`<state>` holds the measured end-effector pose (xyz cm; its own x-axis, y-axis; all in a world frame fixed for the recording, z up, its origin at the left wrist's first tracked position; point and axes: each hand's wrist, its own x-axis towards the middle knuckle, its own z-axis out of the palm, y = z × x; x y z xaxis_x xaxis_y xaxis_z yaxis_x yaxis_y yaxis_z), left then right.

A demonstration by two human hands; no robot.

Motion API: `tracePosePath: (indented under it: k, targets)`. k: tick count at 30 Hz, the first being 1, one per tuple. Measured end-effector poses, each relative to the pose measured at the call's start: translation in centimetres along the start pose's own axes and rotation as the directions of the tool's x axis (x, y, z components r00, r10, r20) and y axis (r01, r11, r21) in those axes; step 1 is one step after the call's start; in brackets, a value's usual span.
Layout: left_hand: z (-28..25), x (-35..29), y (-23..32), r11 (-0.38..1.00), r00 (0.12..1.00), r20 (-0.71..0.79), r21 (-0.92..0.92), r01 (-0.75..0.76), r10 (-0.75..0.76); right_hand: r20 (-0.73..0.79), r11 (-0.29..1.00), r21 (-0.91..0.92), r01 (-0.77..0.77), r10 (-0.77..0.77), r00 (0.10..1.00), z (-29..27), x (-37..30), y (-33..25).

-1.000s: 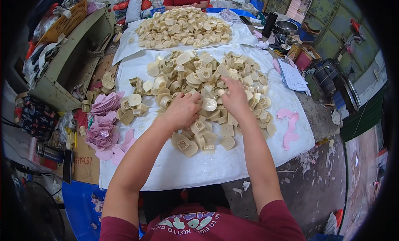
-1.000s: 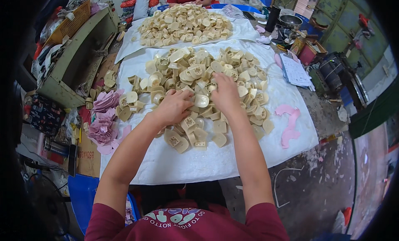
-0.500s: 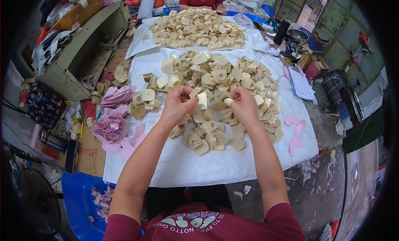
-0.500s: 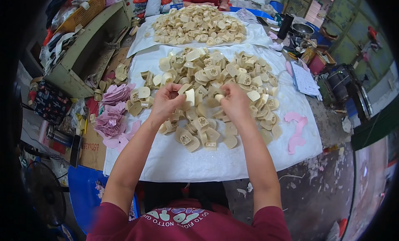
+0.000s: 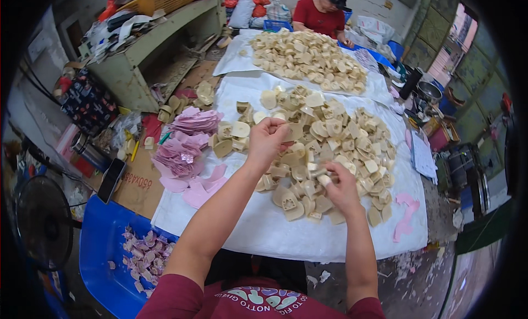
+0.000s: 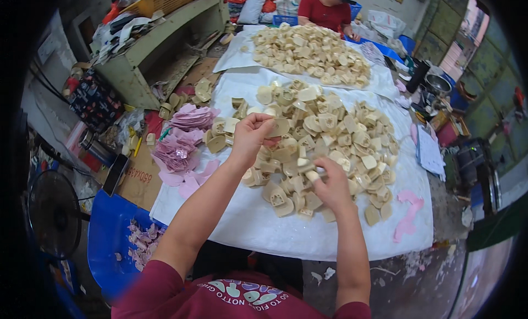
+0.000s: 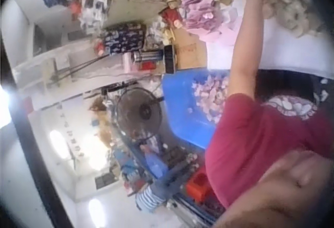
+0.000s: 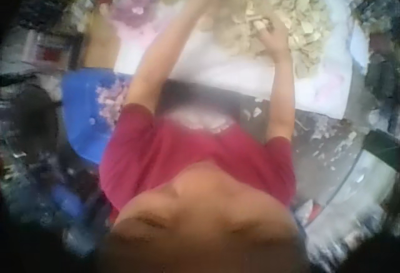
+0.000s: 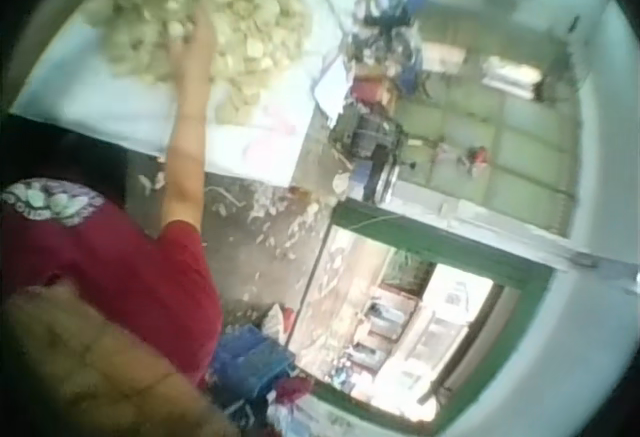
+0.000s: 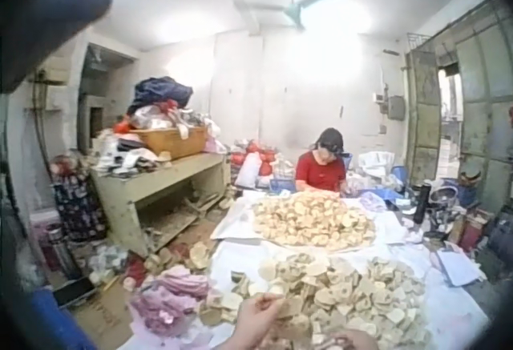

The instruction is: The person sits at a table and repeatedly picks up beige plastic molds and pink foam pieces. They insert the foam into the molds by hand and place the assembled units into a blue bin.

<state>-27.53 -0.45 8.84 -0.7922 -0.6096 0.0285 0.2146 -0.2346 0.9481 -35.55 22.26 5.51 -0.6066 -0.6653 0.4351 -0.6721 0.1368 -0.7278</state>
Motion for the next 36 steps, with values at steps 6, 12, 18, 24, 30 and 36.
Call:
tracePosePath:
  k: [6,12,18,24,30,36]
  targets:
    - [0.7,-1.1,-2.3,0.980,0.970,0.183,-0.085,0.180,-0.162,-0.129,0.889,0.438,-0.132,0.208,0.970,2.2,2.1,-3.1]
    - [0.6,-2.3,2.0,0.940,0.893,0.422,-0.213,0.266,-0.157,-0.284,0.948,0.316,-0.045,0.139,0.949,5.0,4.6,-6.3]
    - [-3.4,-0.4,3.5,0.999,0.966,0.259,-0.044,0.016,-0.004,-0.138,0.891,0.426,-0.155,0.234,0.962,6.9,7.0,-7.5]
    - [-17.7,7.9,8.1,0.555,0.813,-0.012,0.737,-0.386,0.582,-0.296,0.960,0.271,-0.073,0.156,0.942,2.1,3.4,-4.1]
    - [-31.4,12.2,7.1,-0.181,0.836,0.196,0.976,-0.118,0.513,-0.635,0.970,-0.073,-0.230,0.133,0.761,-8.0,-6.7,3.4]
    - [-34.8,13.7,4.8,-0.074,0.874,0.185,0.983,-0.170,0.450,-0.617,0.716,-0.452,-0.531,0.179,0.766,-10.4,-12.4,6.4]
